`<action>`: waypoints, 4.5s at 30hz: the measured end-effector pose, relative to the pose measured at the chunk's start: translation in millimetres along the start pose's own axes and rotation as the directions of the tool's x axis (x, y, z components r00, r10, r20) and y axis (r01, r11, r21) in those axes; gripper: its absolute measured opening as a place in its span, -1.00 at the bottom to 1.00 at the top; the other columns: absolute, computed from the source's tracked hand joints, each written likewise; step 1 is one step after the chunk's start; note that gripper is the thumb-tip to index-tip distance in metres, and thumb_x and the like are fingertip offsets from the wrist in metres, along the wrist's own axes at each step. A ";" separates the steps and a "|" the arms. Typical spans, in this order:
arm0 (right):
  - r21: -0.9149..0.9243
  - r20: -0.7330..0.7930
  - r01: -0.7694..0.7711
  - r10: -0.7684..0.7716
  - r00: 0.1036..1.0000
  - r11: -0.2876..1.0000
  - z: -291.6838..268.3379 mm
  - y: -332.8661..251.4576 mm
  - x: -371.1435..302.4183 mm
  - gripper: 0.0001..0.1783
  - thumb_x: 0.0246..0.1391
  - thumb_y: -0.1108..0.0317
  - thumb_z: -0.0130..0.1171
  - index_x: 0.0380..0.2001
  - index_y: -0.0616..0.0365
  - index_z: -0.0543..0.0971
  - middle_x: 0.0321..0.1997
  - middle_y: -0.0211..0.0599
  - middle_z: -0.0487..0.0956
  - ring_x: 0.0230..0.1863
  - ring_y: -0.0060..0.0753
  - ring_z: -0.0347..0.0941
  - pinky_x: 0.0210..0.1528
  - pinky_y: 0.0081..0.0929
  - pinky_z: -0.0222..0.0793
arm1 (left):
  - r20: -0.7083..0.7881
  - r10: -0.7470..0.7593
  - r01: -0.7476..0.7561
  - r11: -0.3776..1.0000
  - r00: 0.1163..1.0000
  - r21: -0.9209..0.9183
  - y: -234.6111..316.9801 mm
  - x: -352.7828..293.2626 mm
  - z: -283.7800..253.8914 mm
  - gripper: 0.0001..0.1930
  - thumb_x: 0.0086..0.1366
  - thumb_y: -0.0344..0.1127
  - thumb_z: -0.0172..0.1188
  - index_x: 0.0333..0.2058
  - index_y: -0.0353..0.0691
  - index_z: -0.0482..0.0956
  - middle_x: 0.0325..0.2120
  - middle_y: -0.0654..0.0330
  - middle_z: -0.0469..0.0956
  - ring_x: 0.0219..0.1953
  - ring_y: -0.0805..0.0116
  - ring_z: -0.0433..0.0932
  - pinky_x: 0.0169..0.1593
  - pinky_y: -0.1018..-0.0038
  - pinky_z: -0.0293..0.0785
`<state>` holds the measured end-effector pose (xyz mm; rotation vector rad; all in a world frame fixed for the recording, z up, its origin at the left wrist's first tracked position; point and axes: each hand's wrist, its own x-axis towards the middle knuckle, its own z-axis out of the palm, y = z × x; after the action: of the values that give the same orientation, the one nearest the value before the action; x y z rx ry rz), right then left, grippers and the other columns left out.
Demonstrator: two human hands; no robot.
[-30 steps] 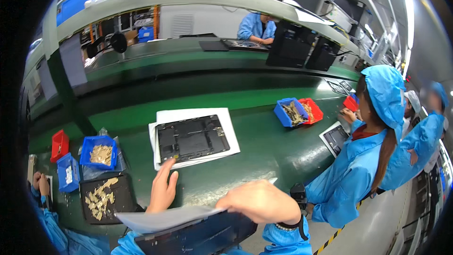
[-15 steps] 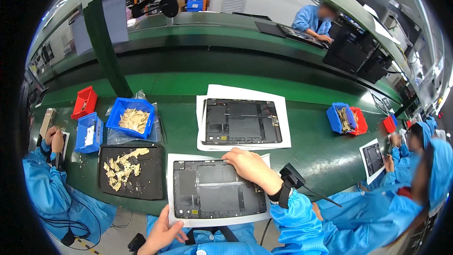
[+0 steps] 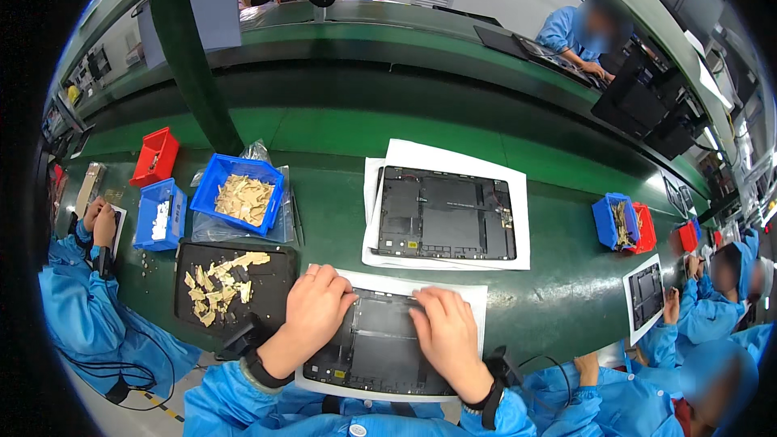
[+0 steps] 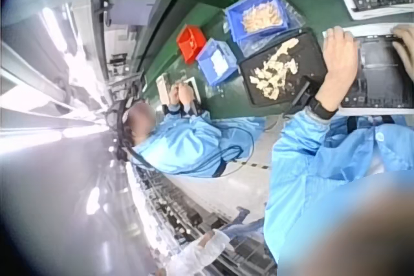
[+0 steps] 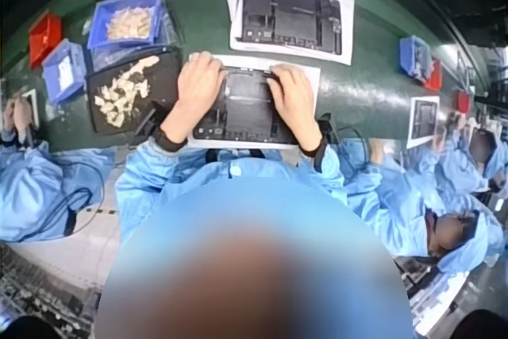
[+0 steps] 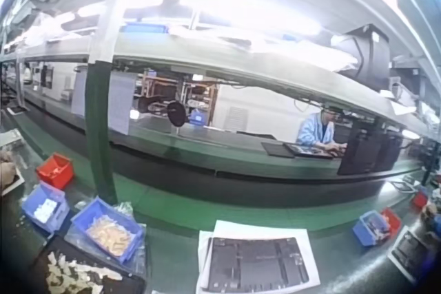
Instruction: Installing small components and connecting ribbons/wires inside a tablet or laptop chassis at a factory assembly line.
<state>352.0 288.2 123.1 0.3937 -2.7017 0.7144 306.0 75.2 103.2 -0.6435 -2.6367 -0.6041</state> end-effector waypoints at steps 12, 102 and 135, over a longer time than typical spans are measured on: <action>-0.090 0.134 -0.076 0.088 0.987 0.993 9.9 -13.6 -28.4 -0.55 -0.13 0.36 0.30 -0.10 0.15 0.49 0.04 -0.18 0.40 0.12 -0.03 0.31 0.08 -0.18 0.25 | 0.018 -0.013 0.007 0.966 1.000 0.260 -1.1 -20.1 -11.1 -0.87 -0.03 -0.35 0.25 -0.51 -0.17 0.48 -0.48 0.20 0.36 -0.32 0.23 0.38 -0.26 0.35 0.32; 0.813 0.551 -0.420 -0.299 0.779 0.404 58.0 -144.5 113.5 -0.83 0.15 0.47 0.05 -0.18 0.23 0.45 -0.38 -0.38 0.58 -0.54 -0.73 0.42 -0.53 -0.72 0.34 | 0.415 -0.327 0.499 0.239 0.849 -0.833 -90.2 -44.0 -134.1 -0.76 0.33 -0.29 0.08 -0.20 -0.36 0.61 -0.41 0.21 0.63 -0.33 0.56 0.54 -0.21 0.62 0.46; 0.726 0.281 -0.071 -0.201 0.938 0.684 51.4 -131.8 101.2 -0.89 0.05 0.46 0.20 -0.35 0.28 0.56 -0.36 -0.35 0.53 -0.41 -0.61 0.49 -0.39 -0.63 0.43 | -0.374 0.104 -0.042 0.984 0.922 0.171 -66.3 -42.4 -115.3 -0.77 -0.06 -0.40 0.34 -0.33 -0.15 0.66 -0.56 0.38 0.44 -0.61 0.47 0.43 -0.54 0.54 0.38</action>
<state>292.6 133.0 174.6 0.8658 -2.5416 1.8671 335.4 -48.3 161.2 -0.5139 -2.2569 -0.4380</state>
